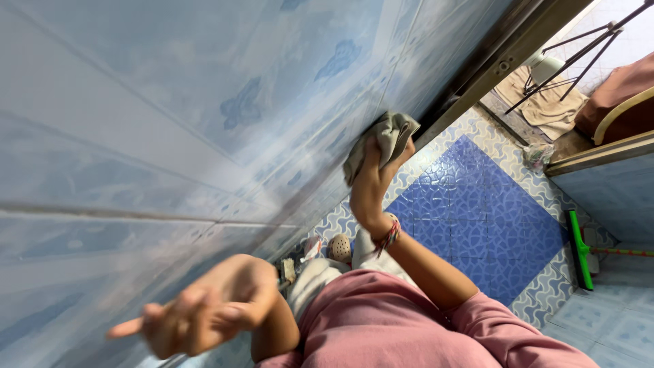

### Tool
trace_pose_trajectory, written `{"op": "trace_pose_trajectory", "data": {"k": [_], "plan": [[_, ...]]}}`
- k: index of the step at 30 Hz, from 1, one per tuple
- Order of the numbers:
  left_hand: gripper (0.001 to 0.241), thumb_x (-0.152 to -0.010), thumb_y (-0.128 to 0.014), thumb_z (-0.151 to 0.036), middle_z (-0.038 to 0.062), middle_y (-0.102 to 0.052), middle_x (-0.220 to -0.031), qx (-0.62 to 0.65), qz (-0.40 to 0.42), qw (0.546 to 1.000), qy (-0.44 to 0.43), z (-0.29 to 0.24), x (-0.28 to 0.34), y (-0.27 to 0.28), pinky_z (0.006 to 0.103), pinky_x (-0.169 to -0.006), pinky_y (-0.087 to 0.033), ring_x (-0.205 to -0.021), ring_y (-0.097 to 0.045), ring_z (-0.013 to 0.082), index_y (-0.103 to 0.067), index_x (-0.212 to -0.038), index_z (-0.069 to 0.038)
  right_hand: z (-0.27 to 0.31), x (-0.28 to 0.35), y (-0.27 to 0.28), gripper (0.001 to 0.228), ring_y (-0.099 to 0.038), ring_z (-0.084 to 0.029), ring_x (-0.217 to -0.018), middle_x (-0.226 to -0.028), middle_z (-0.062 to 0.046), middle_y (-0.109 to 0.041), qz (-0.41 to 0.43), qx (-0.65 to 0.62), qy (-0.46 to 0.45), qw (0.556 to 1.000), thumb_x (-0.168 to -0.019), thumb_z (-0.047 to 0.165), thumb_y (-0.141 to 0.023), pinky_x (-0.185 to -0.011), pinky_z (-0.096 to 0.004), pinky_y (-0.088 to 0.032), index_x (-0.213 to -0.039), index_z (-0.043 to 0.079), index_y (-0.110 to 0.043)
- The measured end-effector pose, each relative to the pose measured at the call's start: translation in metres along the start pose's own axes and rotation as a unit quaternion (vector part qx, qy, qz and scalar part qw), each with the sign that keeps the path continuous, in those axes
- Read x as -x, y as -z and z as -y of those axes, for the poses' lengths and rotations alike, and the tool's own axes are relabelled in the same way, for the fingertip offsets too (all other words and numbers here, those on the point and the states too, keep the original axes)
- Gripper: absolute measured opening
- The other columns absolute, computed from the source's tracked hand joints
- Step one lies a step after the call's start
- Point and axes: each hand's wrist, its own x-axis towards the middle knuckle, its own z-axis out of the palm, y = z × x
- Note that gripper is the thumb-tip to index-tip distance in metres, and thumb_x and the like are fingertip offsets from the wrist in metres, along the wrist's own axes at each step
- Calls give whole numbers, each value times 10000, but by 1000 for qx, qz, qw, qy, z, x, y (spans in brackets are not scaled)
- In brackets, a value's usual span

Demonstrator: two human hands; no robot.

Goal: The person wipes the blue-patterned wall tiles using a cloth while sitting on a small stool.

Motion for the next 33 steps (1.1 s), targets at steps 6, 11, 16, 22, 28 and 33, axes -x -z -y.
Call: {"op": "trace_pose_trajectory", "data": {"k": [6, 11, 16, 22, 28, 33], "plan": [[174, -1017, -478, -200, 31, -691, -852, 240, 326, 912, 66, -58, 7, -7, 378, -752, -488, -715, -594, 205, -624, -1032, -107, 40, 43, -39, 542, -383, -219, -1318, -1364, -122, -366, 38, 124, 171, 977, -984, -32, -595, -1189, -376, -300, -1461, -6, -339], [185, -924, -529, -169, 8, -658, -759, 185, 366, 912, -9, -66, 29, -39, 362, -666, -427, -628, -525, 190, -634, -1064, -110, 18, 4, -27, 673, -451, -312, -1133, -1244, -206, -401, 104, 188, 443, 870, -830, 135, -648, -995, -484, -418, -1375, 80, -256], [164, -907, -532, -154, -18, -656, -739, 191, 358, 912, -52, -58, 37, -39, 327, -635, -388, -598, -485, 160, -613, -1042, -110, -39, -34, 2, 614, -478, -305, -1072, -1190, -200, -418, 102, 208, 495, 837, -850, 96, -678, -946, -473, -435, -1325, 92, -288], [147, -902, -520, -171, -37, -644, -683, 167, 342, 921, -80, -60, 42, -44, 322, -624, -372, -582, -472, 150, -603, -1008, -110, -100, -54, 42, 468, -410, -140, -1035, -1212, -119, -385, 57, 118, 245, 961, -925, 17, -397, -931, -332, -455, -1371, 41, -258], [143, -898, -513, -165, -34, -630, -659, 182, 333, 921, -83, -58, 44, -45, 320, -621, -371, -578, -475, 151, -594, -997, -101, -112, -73, 58, 308, -446, -158, -902, -1073, -127, -435, -23, 118, 118, 986, -1058, 60, -457, -842, -354, -419, -1340, 25, -340], [143, -893, -511, -164, -31, -624, -646, 186, 333, 920, -90, -56, 46, -45, 313, -610, -363, -564, -464, 145, -601, -984, -99, -58, -85, 44, 256, -539, -100, -992, -1130, -73, -508, -34, 158, 70, 984, -1117, 84, -500, -892, -281, -492, -1335, 63, -368]]}}
